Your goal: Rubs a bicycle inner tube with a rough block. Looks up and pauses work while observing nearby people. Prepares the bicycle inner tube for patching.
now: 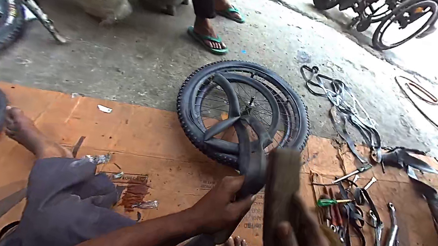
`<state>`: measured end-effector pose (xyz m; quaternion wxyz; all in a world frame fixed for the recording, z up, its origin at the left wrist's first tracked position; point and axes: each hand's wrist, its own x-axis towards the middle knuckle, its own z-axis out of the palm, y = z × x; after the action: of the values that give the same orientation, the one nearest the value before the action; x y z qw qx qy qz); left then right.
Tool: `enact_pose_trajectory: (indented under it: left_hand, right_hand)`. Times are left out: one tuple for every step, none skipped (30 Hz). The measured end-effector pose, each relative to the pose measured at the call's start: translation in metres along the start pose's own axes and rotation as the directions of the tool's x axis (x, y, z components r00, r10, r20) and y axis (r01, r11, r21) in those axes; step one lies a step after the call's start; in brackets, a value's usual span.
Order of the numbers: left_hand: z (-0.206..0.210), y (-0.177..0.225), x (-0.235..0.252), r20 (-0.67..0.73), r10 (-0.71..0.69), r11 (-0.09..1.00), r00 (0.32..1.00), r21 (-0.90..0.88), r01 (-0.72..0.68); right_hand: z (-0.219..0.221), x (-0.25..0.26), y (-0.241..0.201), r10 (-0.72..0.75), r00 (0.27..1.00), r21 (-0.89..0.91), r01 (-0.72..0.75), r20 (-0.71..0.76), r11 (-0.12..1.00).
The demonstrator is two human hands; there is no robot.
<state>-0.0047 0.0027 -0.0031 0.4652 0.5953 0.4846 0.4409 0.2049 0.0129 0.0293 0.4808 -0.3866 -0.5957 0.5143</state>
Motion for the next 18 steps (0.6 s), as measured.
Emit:
enact_pose_trajectory:
  left_hand:
    - [0.0,0.0,-0.001,0.015,0.025,1.0,1.0,-0.014,-0.025]
    - [0.003,-0.001,-0.002,0.052,0.049,0.999,0.997,-0.027,-0.048]
    - [0.009,-0.002,-0.003,0.085,0.069,0.997,0.994,-0.041,-0.065]
    - [0.013,-0.002,-0.004,0.107,0.086,0.995,0.991,-0.06,-0.08]
    - [0.014,0.0,-0.002,0.112,0.108,0.991,0.988,-0.09,-0.098]
    - [0.014,0.003,0.0,0.102,0.129,0.984,0.986,-0.134,-0.115]
    - [0.014,0.006,0.001,0.089,0.136,0.976,0.987,-0.185,-0.117]
    - [0.012,0.008,0.002,0.075,0.129,0.967,0.989,-0.231,-0.109]
    - [0.009,0.01,0.002,0.063,0.112,0.96,0.992,-0.263,-0.092]
    - [0.006,0.01,0.001,0.055,0.091,0.959,0.994,-0.274,-0.073]
    - [0.003,0.008,0.001,0.046,0.067,0.961,0.997,-0.273,-0.052]
    - [0.0,0.005,0.0,0.033,0.042,0.965,0.999,-0.262,-0.032]
    - [-0.003,0.003,0.0,0.023,0.018,0.969,1.0,-0.246,-0.012]
    - [-0.005,0.001,0.0,0.021,0.004,0.977,1.0,-0.215,0.0]
    - [-0.006,0.001,0.0,0.019,0.0,0.984,1.0,-0.176,0.003]
    - [-0.007,0.001,0.0,0.018,-0.001,0.99,1.0,-0.138,0.003]
    - [-0.007,0.002,0.001,0.015,0.001,0.995,1.0,-0.1,0.0]
    - [-0.008,0.004,0.002,0.011,0.003,0.998,1.0,-0.062,-0.002]
  right_hand:
    - [0.002,-0.004,0.006,-0.026,0.999,0.007,0.026,0.027,1.0]
    - [0.004,-0.001,0.009,-0.039,0.999,0.004,0.039,-0.007,0.999]
    - [0.007,0.005,0.009,-0.034,0.997,-0.002,0.034,-0.07,0.999]
    - [0.01,0.013,0.005,-0.013,0.99,0.022,0.016,-0.137,1.0]
    - [0.013,0.023,0.001,0.009,0.982,0.069,0.004,-0.189,0.998]
    - [0.015,0.031,-0.003,0.019,0.976,0.115,0.006,-0.217,0.993]
    - [0.015,0.037,-0.006,0.009,0.973,0.141,0.024,-0.229,0.99]
    - [0.015,0.04,-0.008,-0.006,0.972,0.146,0.041,-0.237,0.988]
    - [0.014,0.041,-0.009,-0.009,0.971,0.148,0.046,-0.24,0.988]
    - [0.013,0.04,-0.009,0.004,0.97,0.148,0.032,-0.241,0.988]
    - [0.012,0.036,-0.008,0.033,0.968,0.152,0.005,-0.248,0.988]
    - [0.011,0.032,-0.005,0.059,0.969,0.152,-0.023,-0.241,0.988]
    - [0.01,0.029,-0.003,0.076,0.972,0.149,-0.043,-0.224,0.988]
    - [0.008,0.027,-0.001,0.083,0.975,0.139,-0.055,-0.205,0.989]
    - [0.007,0.025,0.0,0.085,0.979,0.125,-0.062,-0.187,0.99]
    - [0.006,0.022,0.0,0.082,0.982,0.11,-0.064,-0.168,0.992]
    - [0.004,0.019,-0.001,0.074,0.987,0.093,-0.061,-0.144,0.994]
    - [0.002,0.013,-0.002,0.061,0.992,0.069,-0.053,-0.111,0.996]
